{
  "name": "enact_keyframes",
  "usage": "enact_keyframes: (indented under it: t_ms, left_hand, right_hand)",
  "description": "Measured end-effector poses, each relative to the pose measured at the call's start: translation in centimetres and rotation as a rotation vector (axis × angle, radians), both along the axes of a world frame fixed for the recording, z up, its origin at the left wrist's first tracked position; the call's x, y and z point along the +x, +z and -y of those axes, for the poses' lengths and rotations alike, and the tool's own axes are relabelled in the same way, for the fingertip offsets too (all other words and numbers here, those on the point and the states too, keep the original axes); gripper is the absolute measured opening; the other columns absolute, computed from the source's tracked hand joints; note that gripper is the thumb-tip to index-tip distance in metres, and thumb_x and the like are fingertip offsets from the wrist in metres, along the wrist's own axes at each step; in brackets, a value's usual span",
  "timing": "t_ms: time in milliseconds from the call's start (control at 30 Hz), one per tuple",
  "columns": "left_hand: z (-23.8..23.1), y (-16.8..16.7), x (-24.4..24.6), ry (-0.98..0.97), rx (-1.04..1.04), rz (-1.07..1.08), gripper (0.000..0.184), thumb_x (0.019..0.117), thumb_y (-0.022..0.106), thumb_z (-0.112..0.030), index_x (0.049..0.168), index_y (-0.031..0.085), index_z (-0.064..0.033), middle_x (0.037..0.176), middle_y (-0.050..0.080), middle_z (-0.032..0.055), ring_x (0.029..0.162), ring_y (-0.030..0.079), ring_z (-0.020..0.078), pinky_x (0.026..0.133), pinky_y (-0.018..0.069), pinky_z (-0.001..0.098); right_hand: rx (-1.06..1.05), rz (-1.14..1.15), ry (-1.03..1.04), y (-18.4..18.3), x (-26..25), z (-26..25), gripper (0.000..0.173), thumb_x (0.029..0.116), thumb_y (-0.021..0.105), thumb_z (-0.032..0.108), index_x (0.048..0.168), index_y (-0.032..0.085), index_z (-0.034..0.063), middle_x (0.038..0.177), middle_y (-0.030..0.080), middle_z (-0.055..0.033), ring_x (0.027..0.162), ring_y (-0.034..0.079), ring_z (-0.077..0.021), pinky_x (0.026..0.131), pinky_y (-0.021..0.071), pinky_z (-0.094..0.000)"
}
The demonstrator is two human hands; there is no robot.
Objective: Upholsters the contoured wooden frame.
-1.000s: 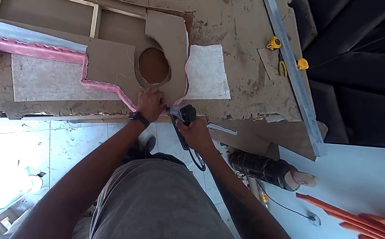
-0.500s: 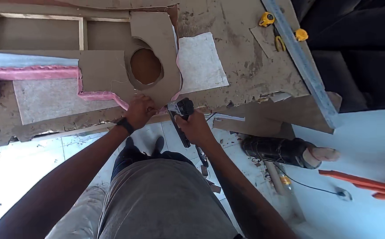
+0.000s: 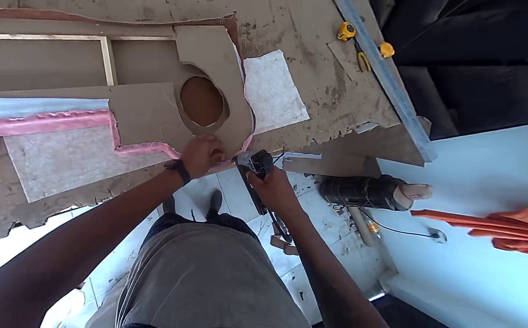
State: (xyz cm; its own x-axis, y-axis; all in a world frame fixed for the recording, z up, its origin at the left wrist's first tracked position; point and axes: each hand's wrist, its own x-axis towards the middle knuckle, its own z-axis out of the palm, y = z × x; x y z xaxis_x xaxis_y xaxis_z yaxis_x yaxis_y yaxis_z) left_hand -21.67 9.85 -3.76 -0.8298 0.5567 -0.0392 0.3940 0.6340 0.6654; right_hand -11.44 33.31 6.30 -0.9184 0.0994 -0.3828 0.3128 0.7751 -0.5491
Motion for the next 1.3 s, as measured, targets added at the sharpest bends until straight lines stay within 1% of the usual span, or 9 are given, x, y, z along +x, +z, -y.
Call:
enact_keyframes:
  t_ms: [67, 100, 233, 433, 633, 733, 833, 1100, 1300]
  left_hand:
    - [0.3, 0.0, 0.5, -0.053, -0.005, -0.055, 0.03, 0.0927, 0.069, -0.054, 0.107, 0.077, -0.029, 0.108, 0.069, -0.0056, 0.111, 0.061, 0.0167, 0.102, 0.0493, 0.0455]
    - [0.2, 0.0, 0.8, -0.047, -0.037, -0.065, 0.032, 0.0897, 0.071, -0.058, 0.103, 0.077, -0.0302, 0.107, 0.068, -0.0066, 0.109, 0.059, 0.0167, 0.099, 0.0483, 0.0456]
    - [-0.8, -0.3, 1.0, 0.045, -0.106, -0.02, 0.032, 0.0913, 0.067, -0.059, 0.089, 0.075, -0.0277, 0.097, 0.066, -0.0086, 0.099, 0.058, 0.0156, 0.092, 0.0461, 0.0429]
    - [-0.7, -0.1, 0.4, 0.015, -0.107, -0.013, 0.022, 0.0926, 0.071, -0.048, 0.099, 0.075, -0.0281, 0.1, 0.066, -0.0067, 0.101, 0.06, 0.0163, 0.09, 0.0491, 0.0423]
    - [-0.5, -0.2, 0.1, -0.054, -0.138, -0.039, 0.02, 0.0965, 0.066, -0.046, 0.099, 0.073, -0.0267, 0.099, 0.066, -0.0067, 0.1, 0.06, 0.0168, 0.089, 0.0495, 0.0424]
    - [-0.7, 0.0, -0.2, -0.072, -0.156, -0.031, 0.019, 0.0969, 0.066, -0.042, 0.099, 0.073, -0.025, 0.098, 0.066, -0.0059, 0.098, 0.061, 0.0172, 0.087, 0.0504, 0.0432]
    - [-0.9, 0.3, -0.6, -0.093, -0.176, -0.021, 0.017, 0.0966, 0.067, -0.04, 0.098, 0.073, -0.0238, 0.096, 0.066, -0.0048, 0.096, 0.063, 0.0168, 0.087, 0.052, 0.0436]
    - [-1.3, 2.1, -2.5, -0.122, -0.22, 0.144, 0.015, 0.0916, 0.073, -0.036, 0.095, 0.074, -0.0219, 0.095, 0.068, -0.0015, 0.087, 0.067, 0.0204, 0.074, 0.0568, 0.0525]
    - [-1.8, 2.9, -4.2, -0.181, -0.3, 0.189, 0.018, 0.0896, 0.073, -0.041, 0.095, 0.075, -0.0237, 0.089, 0.072, 0.0003, 0.085, 0.07, 0.0229, 0.074, 0.0559, 0.0562]
  right_hand:
    - [0.007, 0.014, -0.026, 0.2, 0.0, 0.1, 0.026, 0.0975, 0.066, 0.044, 0.095, 0.068, 0.0178, 0.063, 0.064, -0.0015, 0.048, 0.06, -0.0181, 0.044, 0.0514, -0.043]
    - [0.011, 0.014, -0.033, 0.1, 0.1, 0.2, 0.028, 0.0981, 0.065, 0.045, 0.096, 0.068, 0.0178, 0.064, 0.065, -0.0012, 0.051, 0.062, -0.0177, 0.046, 0.0535, -0.0434]
    - [-0.008, -0.003, -0.089, -0.3, 1.3, 0.8, 0.028, 0.0971, 0.066, 0.046, 0.095, 0.067, 0.0189, 0.064, 0.066, 0.0014, 0.053, 0.065, -0.015, 0.05, 0.0569, -0.0418]
    - [0.02, -0.007, -0.057, -1.3, 1.7, 1.8, 0.024, 0.0981, 0.066, 0.043, 0.095, 0.067, 0.0191, 0.065, 0.065, 0.0025, 0.053, 0.064, -0.0124, 0.05, 0.0559, -0.0401]
    - [0.033, -0.044, -0.066, -1.0, 2.1, 3.0, 0.02, 0.0983, 0.066, 0.04, 0.096, 0.067, 0.0192, 0.064, 0.063, 0.0019, 0.05, 0.061, -0.0132, 0.044, 0.0523, -0.0393]
    - [0.043, -0.053, -0.078, -0.6, 2.2, 3.3, 0.021, 0.0979, 0.065, 0.04, 0.095, 0.067, 0.0186, 0.065, 0.063, 0.0012, 0.053, 0.061, -0.0146, 0.048, 0.0517, -0.0417]
    - [0.022, -0.016, -0.125, 0.1, 2.6, 3.7, 0.024, 0.0984, 0.064, 0.042, 0.094, 0.066, 0.0185, 0.061, 0.062, -0.0007, 0.045, 0.059, -0.0162, 0.039, 0.0497, -0.0402]
    - [0.042, -0.045, -0.121, -1.1, 2.4, 5.6, 0.023, 0.0966, 0.064, 0.041, 0.096, 0.067, 0.0175, 0.069, 0.065, 0.0017, 0.062, 0.065, -0.0144, 0.057, 0.0557, -0.0438]
    - [0.053, -0.019, -0.152, 0.0, 2.9, 6.9, 0.025, 0.0971, 0.064, 0.043, 0.093, 0.067, 0.0187, 0.065, 0.064, 0.0019, 0.057, 0.064, -0.0142, 0.053, 0.0546, -0.0424]
